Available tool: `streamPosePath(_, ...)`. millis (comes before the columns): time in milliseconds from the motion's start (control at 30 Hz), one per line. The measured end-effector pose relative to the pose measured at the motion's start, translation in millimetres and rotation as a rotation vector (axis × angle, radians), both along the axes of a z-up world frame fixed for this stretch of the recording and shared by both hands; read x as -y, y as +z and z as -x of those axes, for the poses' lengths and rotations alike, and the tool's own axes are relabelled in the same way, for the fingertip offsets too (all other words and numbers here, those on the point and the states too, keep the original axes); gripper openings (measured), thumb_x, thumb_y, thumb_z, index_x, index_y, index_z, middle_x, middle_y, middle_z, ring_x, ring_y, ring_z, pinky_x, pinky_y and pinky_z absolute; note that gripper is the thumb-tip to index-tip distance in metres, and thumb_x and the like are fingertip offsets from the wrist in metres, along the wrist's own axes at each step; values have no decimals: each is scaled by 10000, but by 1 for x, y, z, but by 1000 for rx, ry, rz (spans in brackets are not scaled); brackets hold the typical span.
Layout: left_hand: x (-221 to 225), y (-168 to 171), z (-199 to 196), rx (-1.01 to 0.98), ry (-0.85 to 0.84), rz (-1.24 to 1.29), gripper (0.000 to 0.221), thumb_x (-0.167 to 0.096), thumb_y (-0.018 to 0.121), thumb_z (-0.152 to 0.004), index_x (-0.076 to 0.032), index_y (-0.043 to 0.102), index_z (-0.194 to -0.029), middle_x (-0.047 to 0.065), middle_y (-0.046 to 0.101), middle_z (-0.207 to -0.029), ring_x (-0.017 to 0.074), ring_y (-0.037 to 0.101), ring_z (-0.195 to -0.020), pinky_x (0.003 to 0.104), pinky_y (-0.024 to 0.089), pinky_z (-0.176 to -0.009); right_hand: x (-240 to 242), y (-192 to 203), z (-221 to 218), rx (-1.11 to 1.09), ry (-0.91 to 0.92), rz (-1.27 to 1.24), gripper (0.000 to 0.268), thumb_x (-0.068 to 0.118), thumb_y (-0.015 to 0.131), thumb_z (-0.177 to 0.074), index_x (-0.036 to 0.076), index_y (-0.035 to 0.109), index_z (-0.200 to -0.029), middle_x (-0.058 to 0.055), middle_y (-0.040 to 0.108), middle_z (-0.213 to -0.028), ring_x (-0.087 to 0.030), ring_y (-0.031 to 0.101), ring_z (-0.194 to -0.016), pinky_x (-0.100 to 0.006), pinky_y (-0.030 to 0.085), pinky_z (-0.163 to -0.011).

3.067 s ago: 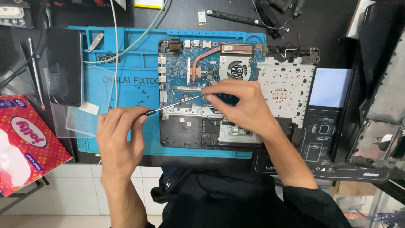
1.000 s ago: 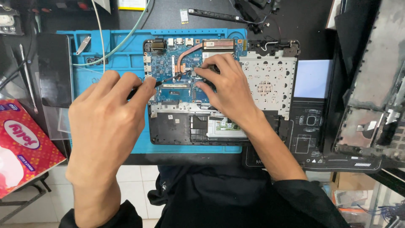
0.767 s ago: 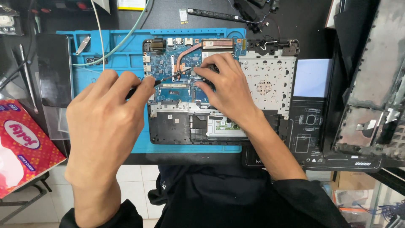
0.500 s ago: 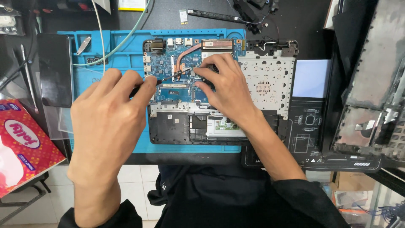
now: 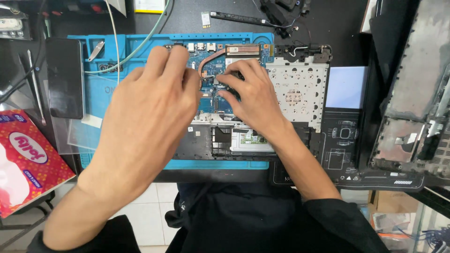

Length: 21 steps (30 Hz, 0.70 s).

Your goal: Repairing a laptop by manipulating and connecting internal components like the motherboard and fan.

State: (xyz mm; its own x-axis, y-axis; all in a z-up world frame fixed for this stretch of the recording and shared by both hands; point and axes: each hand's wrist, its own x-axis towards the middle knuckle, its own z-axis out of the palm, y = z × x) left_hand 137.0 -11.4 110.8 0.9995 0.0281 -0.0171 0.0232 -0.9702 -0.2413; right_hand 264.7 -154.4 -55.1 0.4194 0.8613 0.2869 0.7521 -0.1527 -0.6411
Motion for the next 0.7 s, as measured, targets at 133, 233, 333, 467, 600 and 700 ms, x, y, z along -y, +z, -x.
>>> streamPosePath(133,8,-2,-7,-53,36,-108,212,-80,721,-706,-9,670,-900,74,554,-999,189,577,-977,253,495,-674,0,1,0,-1,1,1,331,116,852,-824,75,751,-1136,-62,632,-1157,-299,572,-1142,-440,484,-965)
streamPosePath(233,6,-3,-13,-66,-57,-152,148,-79,721,-710,-38,663,-840,49,552,-993,170,575,-955,256,497,-675,0,0,0,1,1,5,354,95,852,-805,68,746,-1141,-66,633,-1161,-304,570,-1140,-442,481,-954)
streamPosePath(333,4,-3,-15,-16,-100,-116,154,-88,720,-710,-34,668,-845,49,556,-1012,171,580,-958,268,509,-702,0,-1,0,1,-1,7,375,73,851,-785,58,739,-1143,-71,634,-1174,-308,569,-1139,-445,480,-945)
streamPosePath(467,1,-5,-12,26,-100,-85,162,-91,722,-752,-24,675,-892,48,552,-1026,166,580,-955,268,504,-709,0,0,0,7,0,3,381,62,851,-778,56,734,-1140,-72,631,-1181,-311,568,-1142,-448,483,-958)
streamPosePath(600,0,-5,-11,45,-83,-77,192,-97,722,-766,-22,677,-938,47,547,-1032,161,578,-938,267,497,-699,-1,1,0,12,5,3,380,64,850,-780,63,728,-1139,-72,626,-1176,-317,566,-1145,-454,479,-960)
streamPosePath(700,1,-6,-11,32,-75,-75,203,-96,719,-760,-25,675,-946,48,544,-1023,161,577,-928,267,496,-695,-1,2,0,8,6,11,378,72,850,-784,66,721,-1140,-75,623,-1175,-322,565,-1147,-457,474,-948)
